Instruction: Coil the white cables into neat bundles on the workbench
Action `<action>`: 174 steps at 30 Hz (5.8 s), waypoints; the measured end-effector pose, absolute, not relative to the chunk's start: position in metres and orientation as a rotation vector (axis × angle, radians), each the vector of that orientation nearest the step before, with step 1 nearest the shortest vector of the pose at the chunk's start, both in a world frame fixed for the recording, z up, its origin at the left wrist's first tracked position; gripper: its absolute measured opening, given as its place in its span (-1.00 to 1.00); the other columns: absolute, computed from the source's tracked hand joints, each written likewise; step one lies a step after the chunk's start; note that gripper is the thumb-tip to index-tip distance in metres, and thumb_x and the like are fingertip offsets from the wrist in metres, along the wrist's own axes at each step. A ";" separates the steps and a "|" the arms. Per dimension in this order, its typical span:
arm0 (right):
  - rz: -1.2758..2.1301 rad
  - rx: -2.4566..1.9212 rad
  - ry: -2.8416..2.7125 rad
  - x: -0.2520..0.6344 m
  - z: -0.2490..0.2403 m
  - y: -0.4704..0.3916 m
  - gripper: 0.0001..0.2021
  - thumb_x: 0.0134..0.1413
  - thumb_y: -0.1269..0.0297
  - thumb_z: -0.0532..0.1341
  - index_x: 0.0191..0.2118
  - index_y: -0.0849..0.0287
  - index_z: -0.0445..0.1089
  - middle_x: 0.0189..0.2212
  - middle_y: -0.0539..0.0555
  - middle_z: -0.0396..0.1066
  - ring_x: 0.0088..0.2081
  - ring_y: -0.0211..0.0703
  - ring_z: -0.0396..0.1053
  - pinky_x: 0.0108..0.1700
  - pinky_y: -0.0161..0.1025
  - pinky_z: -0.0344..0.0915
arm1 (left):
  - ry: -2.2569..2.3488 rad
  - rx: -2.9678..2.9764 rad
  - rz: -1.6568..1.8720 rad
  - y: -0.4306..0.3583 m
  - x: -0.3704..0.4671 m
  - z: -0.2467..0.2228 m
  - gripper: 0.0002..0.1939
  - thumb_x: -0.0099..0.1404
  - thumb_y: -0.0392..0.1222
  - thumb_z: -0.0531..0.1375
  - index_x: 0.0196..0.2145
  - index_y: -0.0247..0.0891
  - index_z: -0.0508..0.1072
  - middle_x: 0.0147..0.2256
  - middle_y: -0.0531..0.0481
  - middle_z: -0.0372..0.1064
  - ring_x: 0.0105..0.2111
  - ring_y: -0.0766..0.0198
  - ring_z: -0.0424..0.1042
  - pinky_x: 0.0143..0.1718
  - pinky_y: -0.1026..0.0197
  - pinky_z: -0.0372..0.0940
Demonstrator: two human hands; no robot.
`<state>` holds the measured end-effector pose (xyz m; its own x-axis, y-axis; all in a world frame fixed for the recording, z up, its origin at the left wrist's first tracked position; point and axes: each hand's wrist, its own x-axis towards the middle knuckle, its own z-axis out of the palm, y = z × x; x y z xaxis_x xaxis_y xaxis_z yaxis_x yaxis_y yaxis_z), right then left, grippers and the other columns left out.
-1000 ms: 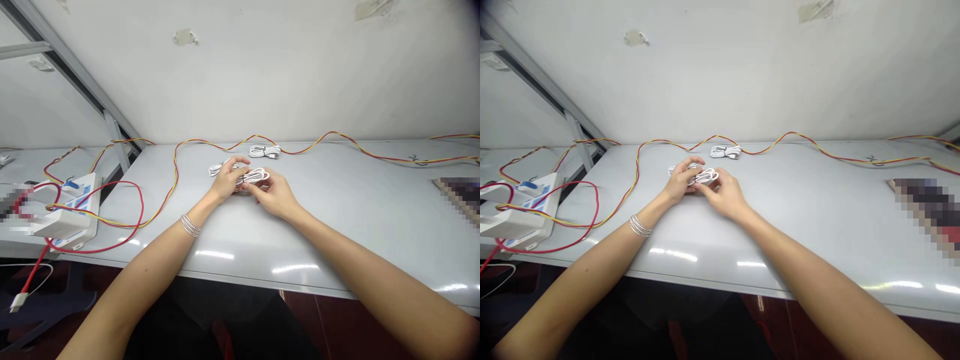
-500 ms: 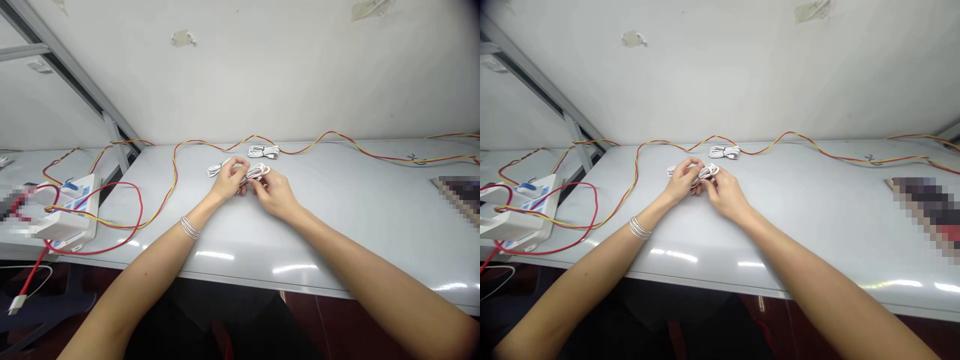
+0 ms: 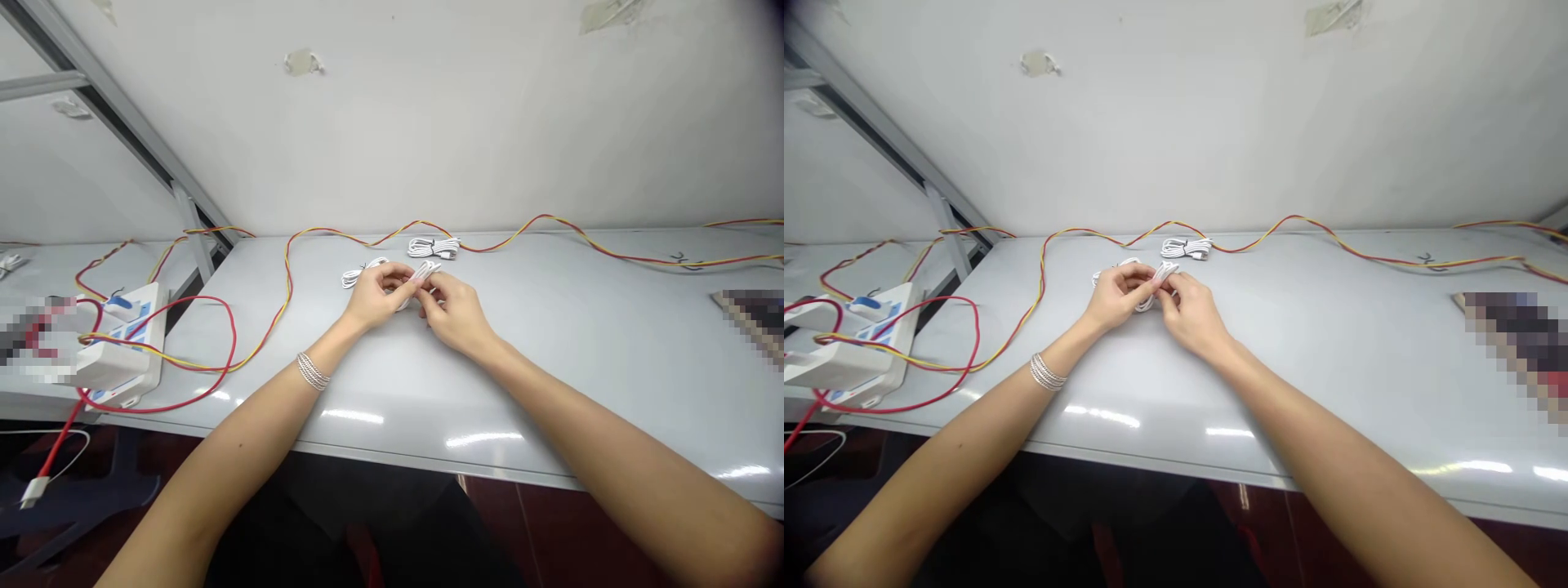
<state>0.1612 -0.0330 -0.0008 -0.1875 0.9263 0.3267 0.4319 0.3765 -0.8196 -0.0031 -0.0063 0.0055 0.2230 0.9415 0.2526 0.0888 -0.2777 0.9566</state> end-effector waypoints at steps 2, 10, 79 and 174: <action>0.725 -1.196 -1.794 0.162 -0.001 -0.033 -0.86 0.24 0.26 0.13 -0.27 0.12 0.42 -0.33 0.11 0.45 -0.31 -0.08 0.39 -0.25 -0.16 0.34 | 0.965 1.632 1.166 -0.006 -0.003 0.006 -0.68 0.12 -0.04 0.43 -0.27 -0.34 0.60 -0.24 -0.15 0.58 -0.26 0.22 0.54 -0.17 0.21 0.42; 0.801 -1.219 -1.746 0.160 0.002 -0.034 -0.85 0.23 0.19 0.17 -0.32 0.12 0.39 -0.31 0.11 0.48 -0.38 -0.13 0.37 -0.30 -0.18 0.32 | 0.974 1.741 1.232 -0.009 -0.003 0.010 -0.81 0.20 -0.10 0.36 -0.33 -0.30 0.63 -0.32 -0.12 0.55 -0.28 0.23 0.48 -0.22 0.22 0.37; 0.851 -1.151 -1.584 0.161 0.003 -0.035 -0.73 0.07 0.13 0.32 -0.15 0.13 0.39 -0.22 0.05 0.49 -0.45 -0.24 0.44 -0.45 -0.26 0.34 | 0.934 1.346 1.186 -0.003 -0.002 0.005 -0.61 0.12 0.10 0.43 -0.33 -0.29 0.55 -0.44 0.01 0.46 -0.45 0.34 0.38 -0.37 0.22 0.28; 0.431 -0.939 -1.814 0.175 0.008 -0.028 -0.90 0.17 0.36 0.28 -0.24 0.09 0.56 -0.23 0.07 0.54 -0.30 -0.19 0.44 -0.30 -0.27 0.37 | 0.775 1.152 1.001 -0.008 -0.005 0.011 -0.65 0.06 0.00 0.48 -0.36 -0.34 0.56 -0.45 0.00 0.46 -0.49 0.36 0.38 -0.43 0.28 0.25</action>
